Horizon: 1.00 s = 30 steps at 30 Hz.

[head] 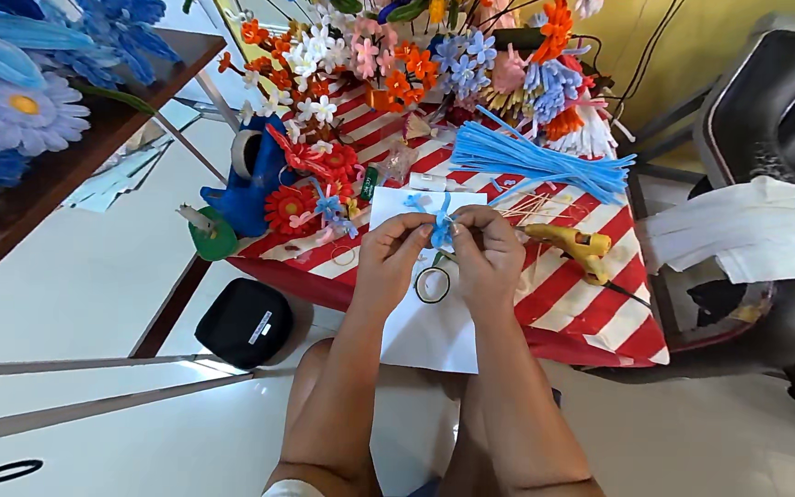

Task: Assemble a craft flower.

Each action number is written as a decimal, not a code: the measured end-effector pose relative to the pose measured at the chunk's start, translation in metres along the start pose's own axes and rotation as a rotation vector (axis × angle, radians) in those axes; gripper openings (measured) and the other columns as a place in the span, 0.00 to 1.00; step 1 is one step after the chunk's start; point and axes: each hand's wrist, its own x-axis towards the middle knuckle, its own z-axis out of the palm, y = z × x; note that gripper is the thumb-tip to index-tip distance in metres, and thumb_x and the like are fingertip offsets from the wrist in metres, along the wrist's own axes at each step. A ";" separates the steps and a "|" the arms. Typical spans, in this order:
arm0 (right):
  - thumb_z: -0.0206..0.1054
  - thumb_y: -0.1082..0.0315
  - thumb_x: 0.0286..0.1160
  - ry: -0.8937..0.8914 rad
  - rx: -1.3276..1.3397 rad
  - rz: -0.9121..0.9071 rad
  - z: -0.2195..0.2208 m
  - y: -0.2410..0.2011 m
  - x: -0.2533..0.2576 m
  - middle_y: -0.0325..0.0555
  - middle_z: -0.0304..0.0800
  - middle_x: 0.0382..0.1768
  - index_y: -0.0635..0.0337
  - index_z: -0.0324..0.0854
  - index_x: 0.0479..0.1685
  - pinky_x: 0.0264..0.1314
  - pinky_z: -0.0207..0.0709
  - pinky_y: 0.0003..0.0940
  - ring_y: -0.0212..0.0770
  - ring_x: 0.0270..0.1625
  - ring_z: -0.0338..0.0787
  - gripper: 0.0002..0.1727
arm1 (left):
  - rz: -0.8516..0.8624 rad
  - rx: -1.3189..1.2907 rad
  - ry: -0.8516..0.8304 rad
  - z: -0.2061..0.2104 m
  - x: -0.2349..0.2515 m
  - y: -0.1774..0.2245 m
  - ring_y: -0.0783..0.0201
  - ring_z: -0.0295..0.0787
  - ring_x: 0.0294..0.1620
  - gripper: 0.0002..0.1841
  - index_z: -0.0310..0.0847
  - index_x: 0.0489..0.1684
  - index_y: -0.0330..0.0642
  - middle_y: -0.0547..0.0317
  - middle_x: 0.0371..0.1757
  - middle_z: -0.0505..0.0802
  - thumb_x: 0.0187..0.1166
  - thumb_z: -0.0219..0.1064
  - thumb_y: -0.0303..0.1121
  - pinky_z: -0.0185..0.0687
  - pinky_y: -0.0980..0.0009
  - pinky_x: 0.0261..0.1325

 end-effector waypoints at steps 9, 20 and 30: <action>0.63 0.78 0.76 -0.004 0.168 0.135 0.001 0.003 -0.001 0.33 0.88 0.49 0.53 0.85 0.41 0.45 0.84 0.19 0.23 0.44 0.87 0.09 | 0.146 0.260 0.005 0.001 -0.001 0.004 0.79 0.88 0.40 0.08 0.86 0.49 0.32 0.63 0.42 0.91 0.80 0.62 0.22 0.87 0.80 0.48; 0.64 0.79 0.72 -0.155 -0.201 -0.060 -0.008 0.002 0.005 0.44 0.88 0.45 0.66 0.83 0.40 0.46 0.82 0.18 0.25 0.43 0.86 0.04 | 0.274 0.375 0.050 0.004 -0.004 -0.004 0.74 0.89 0.42 0.11 0.77 0.54 0.29 0.57 0.41 0.90 0.76 0.64 0.21 0.88 0.74 0.51; 0.64 0.78 0.76 -0.044 -0.021 -0.084 -0.001 0.003 0.000 0.38 0.89 0.49 0.60 0.84 0.40 0.49 0.85 0.20 0.25 0.48 0.89 0.05 | 0.317 0.233 0.118 0.007 -0.005 -0.005 0.75 0.91 0.42 0.09 0.84 0.46 0.35 0.64 0.43 0.93 0.71 0.73 0.19 0.91 0.74 0.51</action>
